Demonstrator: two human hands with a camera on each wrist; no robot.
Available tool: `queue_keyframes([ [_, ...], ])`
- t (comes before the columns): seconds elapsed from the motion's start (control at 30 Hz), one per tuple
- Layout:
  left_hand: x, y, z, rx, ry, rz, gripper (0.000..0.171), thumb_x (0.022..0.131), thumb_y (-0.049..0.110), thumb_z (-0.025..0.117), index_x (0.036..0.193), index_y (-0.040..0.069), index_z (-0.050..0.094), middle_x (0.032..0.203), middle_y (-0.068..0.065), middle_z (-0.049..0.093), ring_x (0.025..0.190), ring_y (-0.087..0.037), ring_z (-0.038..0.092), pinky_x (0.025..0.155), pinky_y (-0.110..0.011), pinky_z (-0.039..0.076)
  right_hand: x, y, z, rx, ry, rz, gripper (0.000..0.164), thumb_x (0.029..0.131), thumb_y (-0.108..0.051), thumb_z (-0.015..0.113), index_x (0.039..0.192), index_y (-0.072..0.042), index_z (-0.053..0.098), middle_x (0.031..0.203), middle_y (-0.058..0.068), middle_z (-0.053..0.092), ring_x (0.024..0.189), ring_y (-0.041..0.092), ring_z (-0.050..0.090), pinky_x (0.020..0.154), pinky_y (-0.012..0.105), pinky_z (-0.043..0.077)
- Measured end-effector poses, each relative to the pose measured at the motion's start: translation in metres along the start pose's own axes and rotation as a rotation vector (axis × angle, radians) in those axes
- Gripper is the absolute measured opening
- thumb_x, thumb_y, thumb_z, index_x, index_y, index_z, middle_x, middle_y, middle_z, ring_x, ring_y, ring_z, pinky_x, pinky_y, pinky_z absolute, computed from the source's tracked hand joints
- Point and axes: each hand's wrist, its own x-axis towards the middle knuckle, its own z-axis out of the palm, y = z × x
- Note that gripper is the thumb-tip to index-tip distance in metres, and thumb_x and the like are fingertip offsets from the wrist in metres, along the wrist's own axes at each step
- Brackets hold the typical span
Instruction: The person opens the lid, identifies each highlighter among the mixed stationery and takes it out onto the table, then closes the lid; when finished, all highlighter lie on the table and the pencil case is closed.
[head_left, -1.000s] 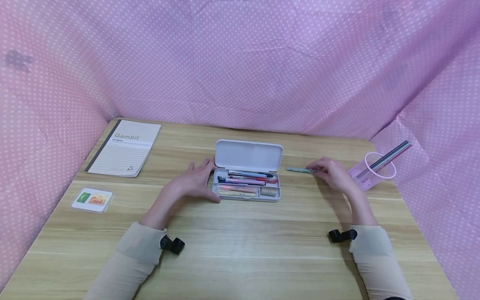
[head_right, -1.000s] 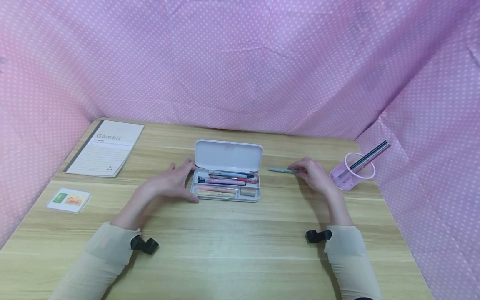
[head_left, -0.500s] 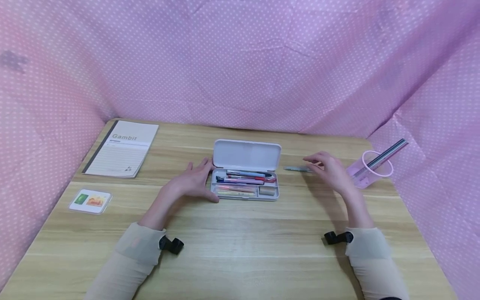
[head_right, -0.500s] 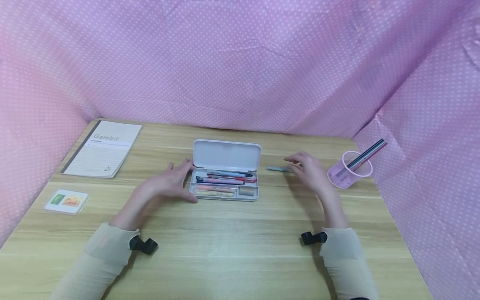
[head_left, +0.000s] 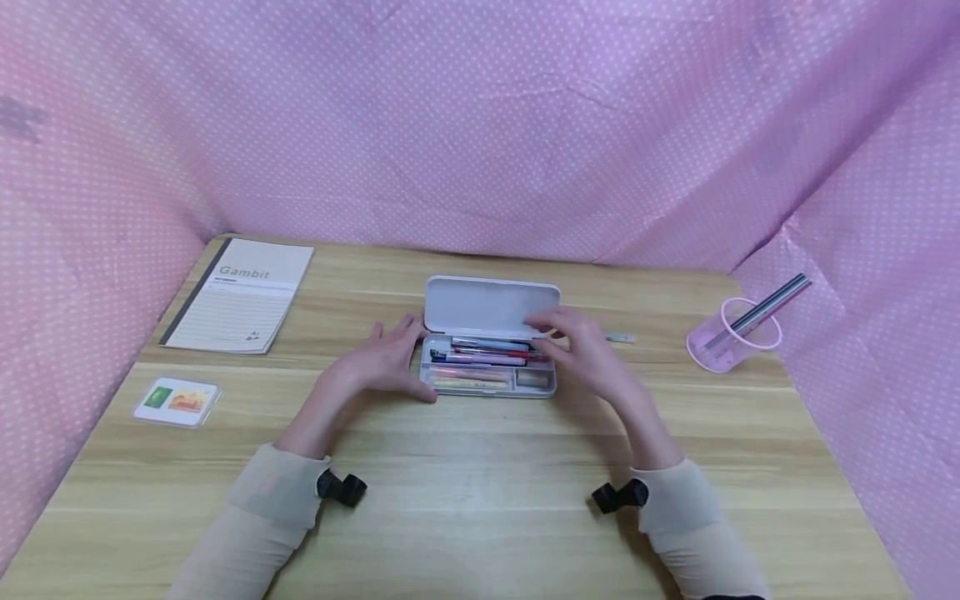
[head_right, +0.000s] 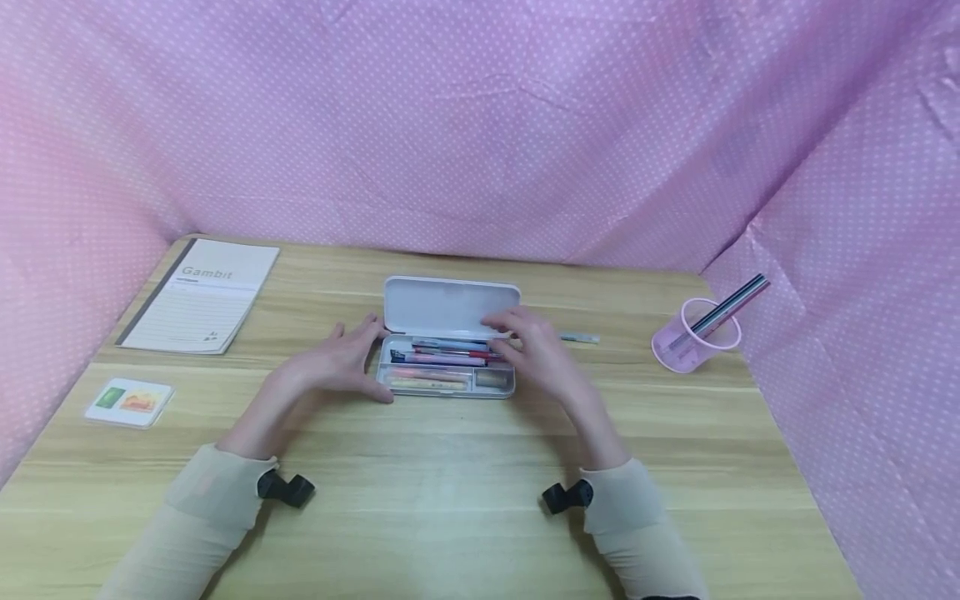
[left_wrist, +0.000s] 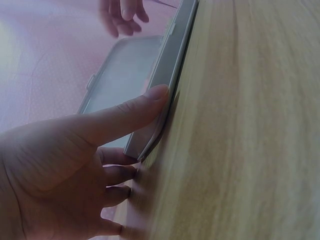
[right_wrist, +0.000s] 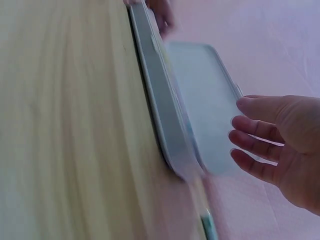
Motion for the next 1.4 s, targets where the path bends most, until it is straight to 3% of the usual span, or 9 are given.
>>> queue_keyframes([
  [0.13, -0.001, 0.0, 0.0, -0.008, 0.005, -0.004, 0.098, 0.062, 0.052, 0.082, 0.136, 0.011, 0.032, 0.158, -0.022, 0.011, 0.148, -0.037, 0.003, 0.115, -0.066, -0.002, 0.01, -0.012, 0.016, -0.01, -0.047, -0.034, 0.034, 0.086, -0.017, 0.068, 0.12, -0.014, 0.064, 0.115, 0.002, 0.067, 0.105, 0.017, 0.061, 0.09, 0.037, 0.054],
  [0.3, -0.001, 0.0, 0.0, -0.004, 0.002, -0.011, 0.098, 0.062, 0.052, 0.082, 0.137, 0.012, 0.032, 0.158, -0.019, 0.011, 0.148, -0.034, 0.002, 0.116, -0.065, -0.003, 0.013, -0.017, 0.028, -0.1, -0.089, -0.056, 0.035, 0.087, -0.019, 0.067, 0.121, -0.015, 0.063, 0.117, 0.003, 0.064, 0.111, 0.018, 0.059, 0.097, 0.037, 0.049],
  [0.6, 0.0, 0.002, 0.0, -0.005, -0.003, -0.007, 0.1, 0.062, 0.051, 0.082, 0.138, 0.012, 0.031, 0.159, -0.019, 0.009, 0.148, -0.034, 0.001, 0.116, -0.064, -0.003, 0.009, -0.015, 0.036, -0.242, -0.129, -0.036, 0.034, 0.087, -0.022, 0.067, 0.12, -0.017, 0.064, 0.114, 0.003, 0.063, 0.108, 0.019, 0.059, 0.095, 0.039, 0.05],
  [1.4, 0.001, 0.0, 0.001, 0.018, 0.008, -0.012, 0.099, 0.062, 0.053, 0.081, 0.137, 0.013, 0.031, 0.158, -0.021, 0.011, 0.148, -0.035, 0.003, 0.116, -0.064, -0.002, 0.008, -0.012, 0.038, -0.268, -0.173, -0.01, 0.031, 0.088, -0.02, 0.066, 0.119, -0.015, 0.065, 0.107, 0.003, 0.06, 0.098, 0.017, 0.056, 0.087, 0.034, 0.05],
])
